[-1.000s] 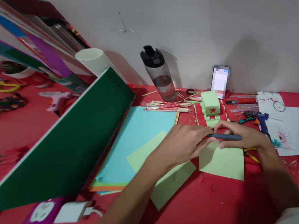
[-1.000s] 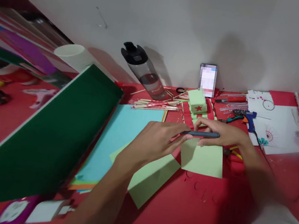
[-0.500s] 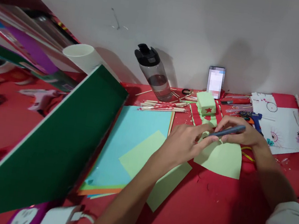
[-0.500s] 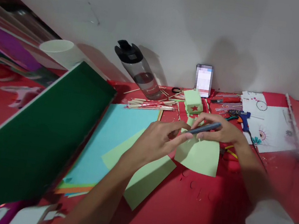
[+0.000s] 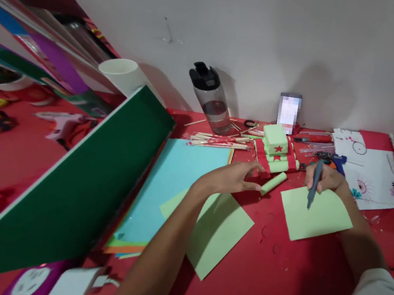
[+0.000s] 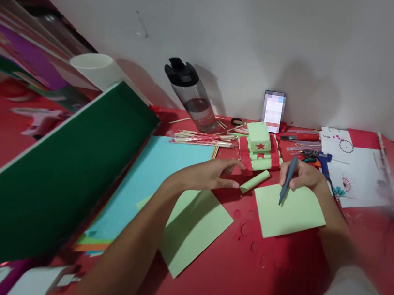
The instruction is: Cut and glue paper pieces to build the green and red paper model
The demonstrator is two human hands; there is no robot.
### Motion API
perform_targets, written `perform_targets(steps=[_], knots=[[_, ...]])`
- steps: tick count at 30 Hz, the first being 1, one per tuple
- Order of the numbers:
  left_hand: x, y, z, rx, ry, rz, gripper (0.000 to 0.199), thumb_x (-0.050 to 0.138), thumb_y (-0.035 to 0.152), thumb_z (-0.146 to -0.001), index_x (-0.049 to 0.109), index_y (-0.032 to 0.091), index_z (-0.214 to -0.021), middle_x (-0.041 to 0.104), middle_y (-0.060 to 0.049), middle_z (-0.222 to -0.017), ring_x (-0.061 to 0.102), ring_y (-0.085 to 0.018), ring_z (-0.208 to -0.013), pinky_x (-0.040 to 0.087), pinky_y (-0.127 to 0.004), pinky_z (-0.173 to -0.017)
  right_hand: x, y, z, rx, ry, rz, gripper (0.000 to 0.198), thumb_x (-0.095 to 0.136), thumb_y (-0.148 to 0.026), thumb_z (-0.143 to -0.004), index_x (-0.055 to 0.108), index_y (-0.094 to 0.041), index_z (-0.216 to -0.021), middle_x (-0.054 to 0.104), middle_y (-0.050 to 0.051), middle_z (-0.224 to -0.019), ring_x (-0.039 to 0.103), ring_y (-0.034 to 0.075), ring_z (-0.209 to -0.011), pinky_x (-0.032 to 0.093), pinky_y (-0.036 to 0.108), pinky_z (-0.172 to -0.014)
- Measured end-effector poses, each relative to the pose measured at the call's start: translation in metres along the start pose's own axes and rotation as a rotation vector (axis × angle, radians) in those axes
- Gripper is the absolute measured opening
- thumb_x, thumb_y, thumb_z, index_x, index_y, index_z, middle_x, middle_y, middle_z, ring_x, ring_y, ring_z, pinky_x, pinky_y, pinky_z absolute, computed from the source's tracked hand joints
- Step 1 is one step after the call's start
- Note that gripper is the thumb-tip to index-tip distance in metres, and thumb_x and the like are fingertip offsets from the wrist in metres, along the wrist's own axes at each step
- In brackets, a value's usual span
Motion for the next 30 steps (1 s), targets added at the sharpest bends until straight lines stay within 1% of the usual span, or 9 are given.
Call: perform_targets(steps=[4, 7, 12, 15, 18, 21, 25, 27, 30], knots=[[0.014, 0.025, -0.003, -0.104, 0.047, -0.173, 0.041, 0.055, 0.052, -0.102, 0.069, 0.019, -0.122, 0.072, -0.007, -0.086, 0.067, -0.025, -0.078, 0.044, -0.032, -0.068, -0.008, 0.003, 0.008, 0.014, 0.018, -0.041, 0.05, 0.097, -0.053, -0.071, 0.068, -0.014, -0.08, 0.069, 0.002, -0.063, 0.061, 0.012, -0.05, 0.043, 0.019, -0.047], [0.04, 0.046, -0.012, -0.194, 0.059, -0.352, 0.044, 0.05, 0.051, -0.106, 0.068, 0.014, -0.122, 0.077, -0.018, -0.101, 0.073, -0.034, -0.093, 0.049, -0.038, -0.074, -0.006, -0.001, 0.009, 0.019, 0.038, -0.03, 0.049, 0.096, -0.052, -0.073, 0.069, -0.013, -0.081, 0.07, 0.002, -0.063, 0.06, 0.011, -0.05, 0.043, 0.019, -0.048], [0.078, 0.054, -0.03, -0.273, 0.115, -0.457, 0.032, 0.043, 0.021, -0.105, 0.063, 0.008, -0.125, 0.076, -0.025, -0.101, 0.077, -0.037, -0.098, 0.052, -0.042, -0.077, -0.003, -0.007, 0.001, 0.018, -0.001, 0.031, 0.046, 0.096, -0.051, -0.074, 0.072, -0.013, -0.084, 0.074, 0.004, -0.072, 0.066, 0.012, -0.059, 0.047, 0.018, -0.052], [0.076, 0.052, -0.029, -0.296, 0.119, -0.487, 0.031, 0.044, 0.014, -0.101, 0.064, 0.007, -0.123, 0.076, -0.026, -0.1, 0.077, -0.037, -0.099, 0.051, -0.041, -0.078, -0.002, -0.007, -0.007, 0.066, -0.093, 0.096, 0.043, 0.093, -0.05, -0.078, 0.077, -0.012, -0.091, 0.078, 0.006, -0.081, 0.069, 0.013, -0.064, 0.052, 0.02, -0.058], [0.061, 0.055, -0.019, -0.333, 0.108, -0.515, 0.036, 0.051, 0.03, -0.103, 0.062, 0.007, -0.129, 0.077, -0.025, -0.097, 0.076, -0.04, -0.1, 0.051, -0.042, -0.079, 0.0, -0.003, -0.016, 0.127, -0.224, 0.183, 0.042, 0.09, -0.05, -0.083, 0.08, -0.013, -0.1, 0.081, 0.01, -0.091, 0.073, 0.016, -0.074, 0.056, 0.023, -0.066], [0.044, 0.057, -0.007, -0.284, 0.088, -0.483, 0.031, 0.047, 0.034, -0.106, 0.065, 0.015, -0.123, 0.077, -0.019, -0.098, 0.075, -0.037, -0.095, 0.05, -0.04, -0.076, 0.004, 0.003, -0.022, 0.169, -0.303, 0.195, 0.041, 0.089, -0.049, -0.085, 0.082, -0.013, -0.103, 0.082, 0.013, -0.097, 0.075, 0.017, -0.08, 0.058, 0.024, -0.073], [0.034, 0.048, -0.003, -0.022, -0.048, -0.241, 0.045, 0.034, 0.041, -0.11, 0.069, 0.017, -0.097, 0.074, -0.013, -0.086, 0.069, -0.027, -0.077, 0.046, -0.036, -0.07, 0.009, 0.013, -0.026, 0.201, -0.334, 0.157, 0.041, 0.091, -0.048, -0.083, 0.083, -0.012, -0.102, 0.082, 0.012, -0.098, 0.074, 0.017, -0.08, 0.058, 0.024, -0.074], [0.036, 0.039, -0.008, 0.055, -0.139, -0.123, 0.044, 0.038, 0.048, -0.108, 0.07, 0.019, -0.102, 0.074, -0.01, -0.09, 0.067, -0.023, -0.077, 0.046, -0.033, -0.068, 0.011, 0.016, -0.028, 0.204, -0.318, 0.162, 0.041, 0.091, -0.047, -0.082, 0.084, -0.012, -0.102, 0.082, 0.012, -0.096, 0.074, 0.017, -0.08, 0.058, 0.024, -0.075], [0.044, 0.027, -0.015, 0.095, -0.239, -0.1, 0.028, 0.048, 0.036, -0.102, 0.071, 0.02, -0.104, 0.076, -0.007, -0.096, 0.067, -0.021, -0.079, 0.045, -0.03, -0.067, 0.012, 0.013, -0.028, 0.204, -0.276, 0.2, 0.041, 0.091, -0.048, -0.081, 0.084, -0.013, -0.102, 0.083, 0.011, -0.095, 0.073, 0.017, -0.081, 0.057, 0.025, -0.076]])
Point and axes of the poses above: each hand's wrist, its own z-axis away from the middle knuckle, its own x-axis out of the palm, y = z × x, the point moved 1 cm from there along -z, towards the middle knuckle
